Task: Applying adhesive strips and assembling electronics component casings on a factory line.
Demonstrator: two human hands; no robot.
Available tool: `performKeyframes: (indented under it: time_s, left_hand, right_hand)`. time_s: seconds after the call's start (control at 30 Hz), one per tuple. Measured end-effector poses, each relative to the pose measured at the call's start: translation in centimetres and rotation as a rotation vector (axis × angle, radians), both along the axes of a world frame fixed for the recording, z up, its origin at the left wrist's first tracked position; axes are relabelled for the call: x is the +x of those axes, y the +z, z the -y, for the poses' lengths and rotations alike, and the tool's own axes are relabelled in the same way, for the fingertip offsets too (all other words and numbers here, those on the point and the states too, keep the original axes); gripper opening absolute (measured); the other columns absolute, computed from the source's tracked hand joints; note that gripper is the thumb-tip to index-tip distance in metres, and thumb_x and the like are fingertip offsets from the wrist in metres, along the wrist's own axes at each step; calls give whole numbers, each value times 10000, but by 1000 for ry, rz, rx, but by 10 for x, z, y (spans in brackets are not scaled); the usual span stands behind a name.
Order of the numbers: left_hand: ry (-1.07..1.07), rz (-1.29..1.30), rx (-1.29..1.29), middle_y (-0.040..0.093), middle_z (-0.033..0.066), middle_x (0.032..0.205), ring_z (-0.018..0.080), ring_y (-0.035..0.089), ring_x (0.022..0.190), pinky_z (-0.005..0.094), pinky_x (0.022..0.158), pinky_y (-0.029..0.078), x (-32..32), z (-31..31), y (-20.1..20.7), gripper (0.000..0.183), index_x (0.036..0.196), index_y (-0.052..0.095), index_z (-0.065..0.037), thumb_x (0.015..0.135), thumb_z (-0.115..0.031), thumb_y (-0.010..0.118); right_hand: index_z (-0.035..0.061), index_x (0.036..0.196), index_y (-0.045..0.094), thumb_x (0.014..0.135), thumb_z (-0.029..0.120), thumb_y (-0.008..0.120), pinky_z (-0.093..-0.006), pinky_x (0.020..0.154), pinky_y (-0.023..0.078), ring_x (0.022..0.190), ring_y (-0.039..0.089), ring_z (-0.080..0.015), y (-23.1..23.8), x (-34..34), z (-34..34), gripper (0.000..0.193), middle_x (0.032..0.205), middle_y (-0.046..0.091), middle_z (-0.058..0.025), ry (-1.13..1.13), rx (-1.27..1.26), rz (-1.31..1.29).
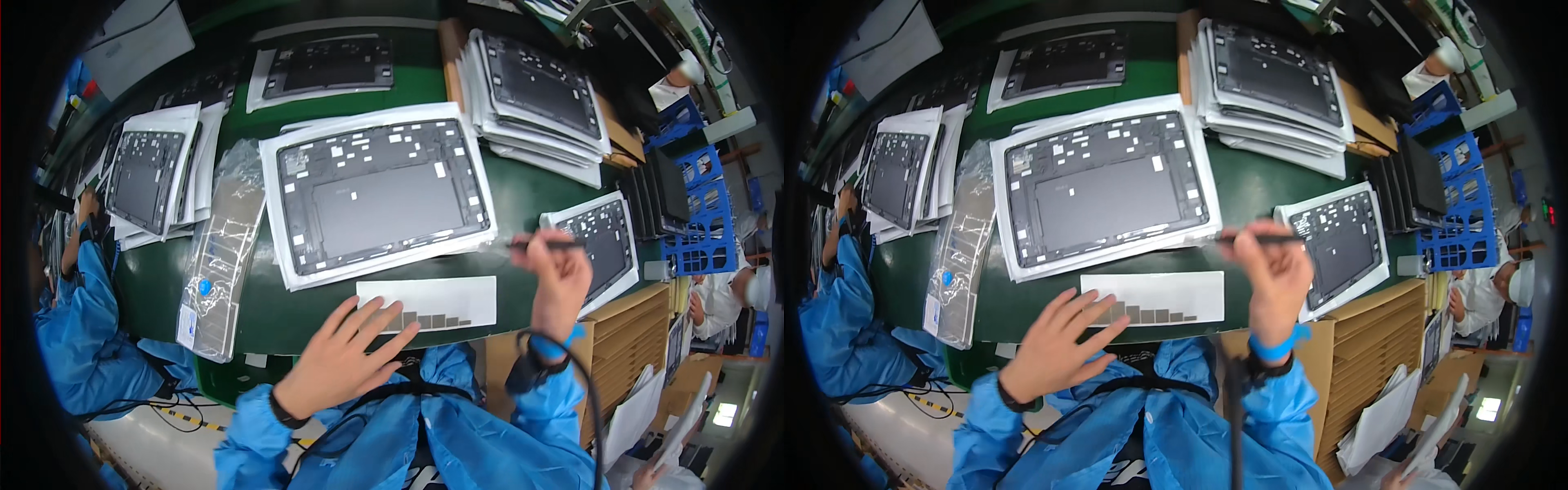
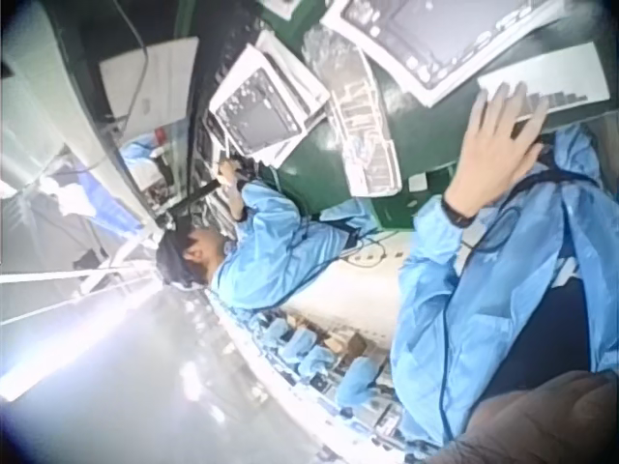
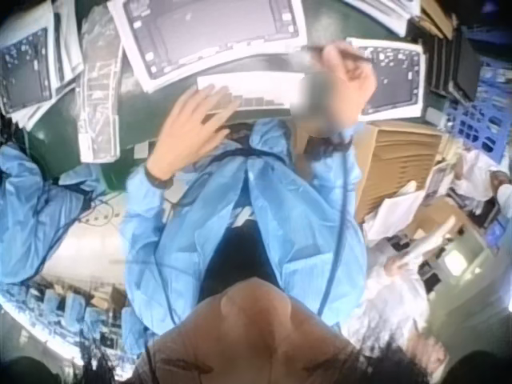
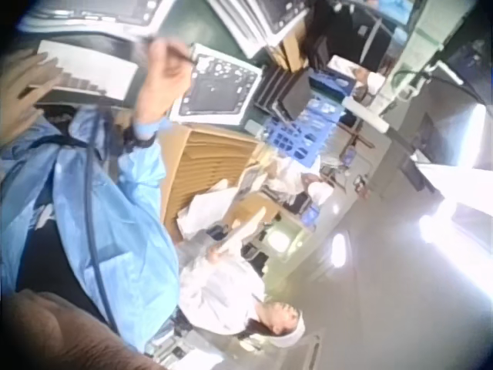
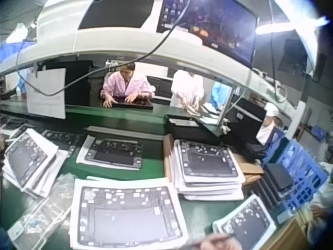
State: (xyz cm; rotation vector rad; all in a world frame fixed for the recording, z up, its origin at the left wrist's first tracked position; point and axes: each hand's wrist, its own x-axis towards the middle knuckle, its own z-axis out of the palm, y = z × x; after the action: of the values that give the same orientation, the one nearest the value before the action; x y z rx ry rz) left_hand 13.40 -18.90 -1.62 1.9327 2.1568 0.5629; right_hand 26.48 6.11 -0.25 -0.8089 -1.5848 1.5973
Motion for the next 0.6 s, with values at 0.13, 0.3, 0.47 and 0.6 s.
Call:
performKeyframes:
  time_s: [0.13,0.3,0.47,0.6]
  left_hand:
    - [-100,-110,54,599,63,1151,250,576,1024,410,898,455,-55,-49,53,492,1291,604,-136,818,-234,698]
    - [-103,-449,94,507,100,1393,266,518,1215,422,1016,418,-111,-111,11,496,1357,554,-150,878,-237,650]
    - [-308,-369,-19,492,99,1419,266,517,1209,422,1022,426,-128,-108,23,474,1342,563,-163,895,-296,648]
    - [-231,-304,-44,564,79,1121,237,571,1029,371,892,496,-141,-140,37,365,1244,593,-116,912,-261,636]
  right_hand:
    - [-72,1102,572,921,53,665,-304,799,579,879,713,-237,10,-55,-83,239,985,704,-214,131,56,3]
    - [-80,1085,570,919,47,665,-303,764,592,825,724,-239,-15,-99,-110,230,937,710,-184,234,-39,6]
    - [-66,1084,569,917,22,653,-301,754,598,838,725,-241,-20,-106,-109,207,915,708,-176,205,-77,1]
    - [-56,1080,576,917,23,648,-303,763,595,843,726,-240,-27,-117,-111,195,901,710,-168,237,-102,48]
